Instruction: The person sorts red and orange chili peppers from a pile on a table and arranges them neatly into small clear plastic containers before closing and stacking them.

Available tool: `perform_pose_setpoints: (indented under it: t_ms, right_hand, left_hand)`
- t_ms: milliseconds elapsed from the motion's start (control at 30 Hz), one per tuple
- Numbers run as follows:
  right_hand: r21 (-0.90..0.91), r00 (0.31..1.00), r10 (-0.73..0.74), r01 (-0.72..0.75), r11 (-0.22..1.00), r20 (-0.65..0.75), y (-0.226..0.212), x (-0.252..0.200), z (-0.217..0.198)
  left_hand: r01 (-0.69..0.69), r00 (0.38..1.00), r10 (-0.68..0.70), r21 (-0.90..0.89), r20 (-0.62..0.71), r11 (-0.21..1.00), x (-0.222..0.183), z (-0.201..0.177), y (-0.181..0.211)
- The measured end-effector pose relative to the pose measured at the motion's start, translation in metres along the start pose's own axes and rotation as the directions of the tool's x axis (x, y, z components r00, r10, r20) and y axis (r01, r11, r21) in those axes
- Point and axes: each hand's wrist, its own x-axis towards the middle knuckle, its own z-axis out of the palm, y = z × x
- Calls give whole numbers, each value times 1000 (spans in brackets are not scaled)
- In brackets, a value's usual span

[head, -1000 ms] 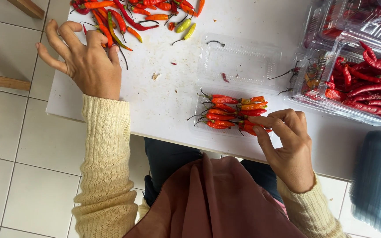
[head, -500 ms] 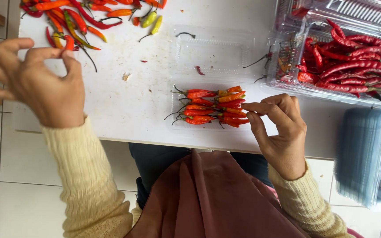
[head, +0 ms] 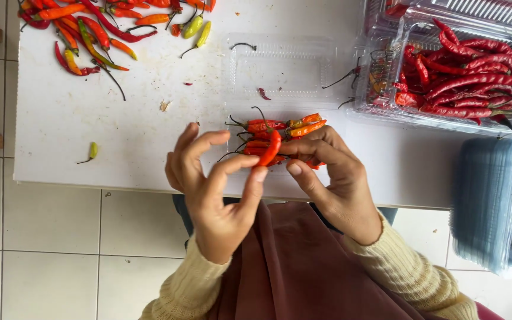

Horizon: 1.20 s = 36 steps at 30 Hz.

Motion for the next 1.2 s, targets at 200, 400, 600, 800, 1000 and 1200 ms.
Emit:
perform_pose_setpoints:
  t_ms: [200,400,600,800,1000,1200]
  right_hand:
    - [129,998,55,-53,990,-5,19,-1,4]
    - [-630,946,-321,278,725,48,16,19,4]
    - [-724,937,-338,295,623,91,23,16,24]
    - [-697,931,-359,299,652,63,29,11,20]
    - [-693,926,-372,310,651,64,33,11,23]
    - [-675,940,-339,278,683,44,26,8,16]
  left_hand:
    - [-29,997,26,34,79,999,-10,11,1]
    - [4,999,0,115,-35,993,4,-5,-11]
    - [-27,998,13,221,67,975,6,1,-18]
    - [-38,989,-6,293,145,955,3,9,-24]
    - [-8,992,-31,305,121,952,5,13,-23]
    - [-25,993,-6,262,119,965,17,8,-35]
